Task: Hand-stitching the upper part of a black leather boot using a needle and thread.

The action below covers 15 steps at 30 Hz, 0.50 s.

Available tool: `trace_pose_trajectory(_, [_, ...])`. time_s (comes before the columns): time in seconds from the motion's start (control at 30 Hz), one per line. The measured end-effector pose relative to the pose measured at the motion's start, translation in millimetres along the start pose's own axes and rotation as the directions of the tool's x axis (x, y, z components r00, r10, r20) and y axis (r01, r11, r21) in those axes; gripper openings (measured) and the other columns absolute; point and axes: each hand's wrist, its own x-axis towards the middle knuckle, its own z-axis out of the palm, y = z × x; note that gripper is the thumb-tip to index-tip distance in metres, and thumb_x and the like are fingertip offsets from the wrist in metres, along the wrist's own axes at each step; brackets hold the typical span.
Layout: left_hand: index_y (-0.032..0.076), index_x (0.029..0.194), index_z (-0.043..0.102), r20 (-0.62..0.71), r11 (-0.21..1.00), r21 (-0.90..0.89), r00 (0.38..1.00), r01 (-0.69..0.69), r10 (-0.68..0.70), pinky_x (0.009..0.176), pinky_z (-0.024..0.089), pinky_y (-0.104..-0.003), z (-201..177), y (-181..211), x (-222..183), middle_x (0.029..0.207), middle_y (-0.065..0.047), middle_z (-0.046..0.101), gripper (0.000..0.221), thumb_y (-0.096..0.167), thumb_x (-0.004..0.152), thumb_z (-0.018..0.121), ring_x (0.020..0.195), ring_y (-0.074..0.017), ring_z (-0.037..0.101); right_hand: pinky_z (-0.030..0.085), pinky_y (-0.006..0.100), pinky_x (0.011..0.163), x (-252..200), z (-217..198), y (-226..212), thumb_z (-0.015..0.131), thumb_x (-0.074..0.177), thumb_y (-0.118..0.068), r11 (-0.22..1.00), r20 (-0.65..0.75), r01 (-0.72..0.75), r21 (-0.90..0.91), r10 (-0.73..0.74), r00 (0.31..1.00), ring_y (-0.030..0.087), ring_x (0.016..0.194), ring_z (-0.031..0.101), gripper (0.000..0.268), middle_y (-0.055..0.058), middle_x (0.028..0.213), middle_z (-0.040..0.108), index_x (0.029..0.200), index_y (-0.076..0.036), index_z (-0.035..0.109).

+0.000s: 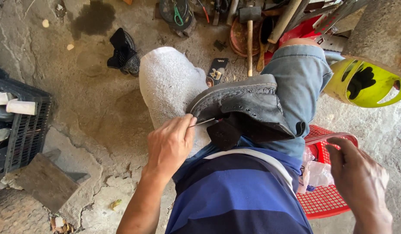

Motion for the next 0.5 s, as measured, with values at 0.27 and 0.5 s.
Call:
trace_pose_trajectory(0.27, [0.014,0.102,0.057,-0.151,0.968,0.249,0.989,0.044,-0.006,0.047,0.049,-0.028,4,1,3,0.073,0.002,0.063,0.011,0.019,0.109,0.063,0.06,-0.0123,0.059,0.054,0.038,0.088,-22,-34,-102,0.075,0.096,-0.015,0.719,-0.464,0.655,0.233,-0.51,0.724,0.024,0.09,0.067,0.011,0.008,0.101,0.072,0.1,-0.005,0.072])
trace_pose_trajectory(0.5, [0.017,0.107,0.058,0.012,0.968,0.215,0.99,0.133,-0.138,0.052,0.056,-0.031,-4,0,5,0.074,-0.007,0.071,0.006,0.015,0.104,0.062,0.068,-0.0207,0.072,0.058,0.044,0.056,12,14,-163,0.058,0.103,-0.026,0.798,-0.496,0.591,0.12,-0.468,0.731,0.033,0.068,0.072,0.026,0.01,0.084,0.069,0.123,-0.014,0.07])
